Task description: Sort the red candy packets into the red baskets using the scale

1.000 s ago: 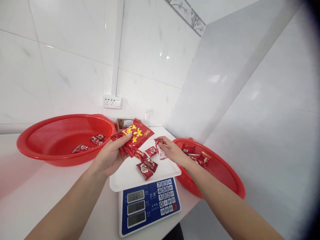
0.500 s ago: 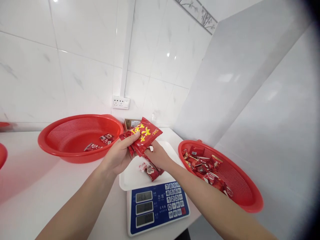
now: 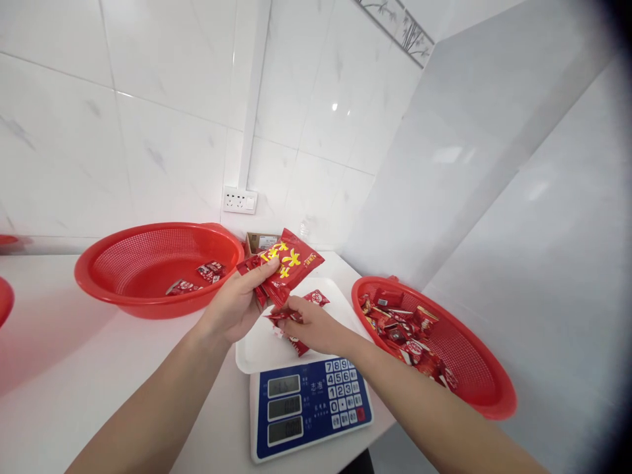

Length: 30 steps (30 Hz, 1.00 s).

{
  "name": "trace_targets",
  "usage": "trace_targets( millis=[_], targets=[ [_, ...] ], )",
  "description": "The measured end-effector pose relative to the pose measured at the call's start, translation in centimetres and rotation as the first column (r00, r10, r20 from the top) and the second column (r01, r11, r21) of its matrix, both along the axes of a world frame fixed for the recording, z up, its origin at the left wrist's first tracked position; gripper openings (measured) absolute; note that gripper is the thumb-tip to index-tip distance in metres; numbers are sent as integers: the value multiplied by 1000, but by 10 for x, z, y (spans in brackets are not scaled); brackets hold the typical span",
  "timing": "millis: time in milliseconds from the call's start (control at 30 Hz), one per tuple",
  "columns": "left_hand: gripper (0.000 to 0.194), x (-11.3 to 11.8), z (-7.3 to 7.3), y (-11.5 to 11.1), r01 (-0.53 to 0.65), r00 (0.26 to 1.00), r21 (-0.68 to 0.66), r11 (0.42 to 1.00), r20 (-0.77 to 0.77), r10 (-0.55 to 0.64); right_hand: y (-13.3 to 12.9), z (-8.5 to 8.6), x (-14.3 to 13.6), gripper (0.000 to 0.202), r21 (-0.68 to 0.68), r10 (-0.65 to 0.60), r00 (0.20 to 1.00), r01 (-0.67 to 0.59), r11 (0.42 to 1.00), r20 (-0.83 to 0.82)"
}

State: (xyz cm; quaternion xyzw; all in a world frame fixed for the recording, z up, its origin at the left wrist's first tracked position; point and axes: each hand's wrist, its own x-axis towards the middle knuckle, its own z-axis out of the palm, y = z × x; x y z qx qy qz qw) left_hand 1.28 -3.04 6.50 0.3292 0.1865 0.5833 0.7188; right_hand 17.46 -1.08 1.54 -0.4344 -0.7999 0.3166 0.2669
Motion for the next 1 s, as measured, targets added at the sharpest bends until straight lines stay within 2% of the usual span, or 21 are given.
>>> trace_targets(
  millis=[133, 233, 333, 467, 633, 700, 767, 800, 833, 867, 900, 933, 967, 1000],
  targets=[
    [15, 0, -3, 1, 7, 1000, 26, 1000, -17, -6, 5, -7, -3, 13, -33, 7, 1000, -7, 999, -7],
    [14, -1, -3, 1, 19, 999, 27, 999, -29, -19, 12, -6, 4, 16, -1, -90, 995, 90, 996, -43],
    [12, -2, -2, 0, 21, 1000, 22, 1000, -9, -21, 12, 2, 24, 18, 80, -233, 970, 239, 968, -72],
    [13, -5, 1, -2, 42, 999, 22, 999, 10, -42, 1, 12, 77, 20, 226, -464, 880, 474, 851, -97],
    [12, -5, 0, -4, 58, 998, 22, 998, 27, -59, -23, 9, 149, 32, 274, -720, 692, 703, 656, -49],
    [14, -2, -2, -7, 61, 998, 35, 998, -8, -61, -40, 4, 162, 39, 304, -774, 632, 743, 596, -29],
    [22, 6, -6, -13, 55, 995, 56, 997, -81, -51, -62, -4, 159, 49, 324, -789, 612, 759, 565, -56],
    [25, 12, -9, -18, 67, 989, 68, 995, -135, -57, -74, -10, 153, 54, 299, -758, 645, 745, 596, -96],
    [28, 19, -12, -24, 93, 978, 89, 992, -197, -74, -88, -17, 145, 59, 221, -707, 691, 720, 658, -150],
    [28, 27, -16, -31, 142, 957, 114, 983, -268, -107, -100, -27, 135, 65, 71, -629, 745, 656, 751, -221],
    [27, 36, -20, -40, 199, 931, 153, 968, -337, -138, -113, -37, 125, 67, -59, -521, 789, 533, 844, -326],
    [25, 46, -26, -49, 259, 903, 203, 944, -399, -162, -123, -49, 115, 71, -120, -386, 807, 373, 920, -447],
    [24, 55, -32, -58, 315, 876, 260, 913, -449, -175, -133, -60, 107, 81, -129, -266, 796, 234, 964, -544],
    [25, 63, -39, -67, 353, 856, 314, 881, -488, -169, -141, -70, 100, 87, -132, -215, 762, 170, 977, -611]
  ],
)
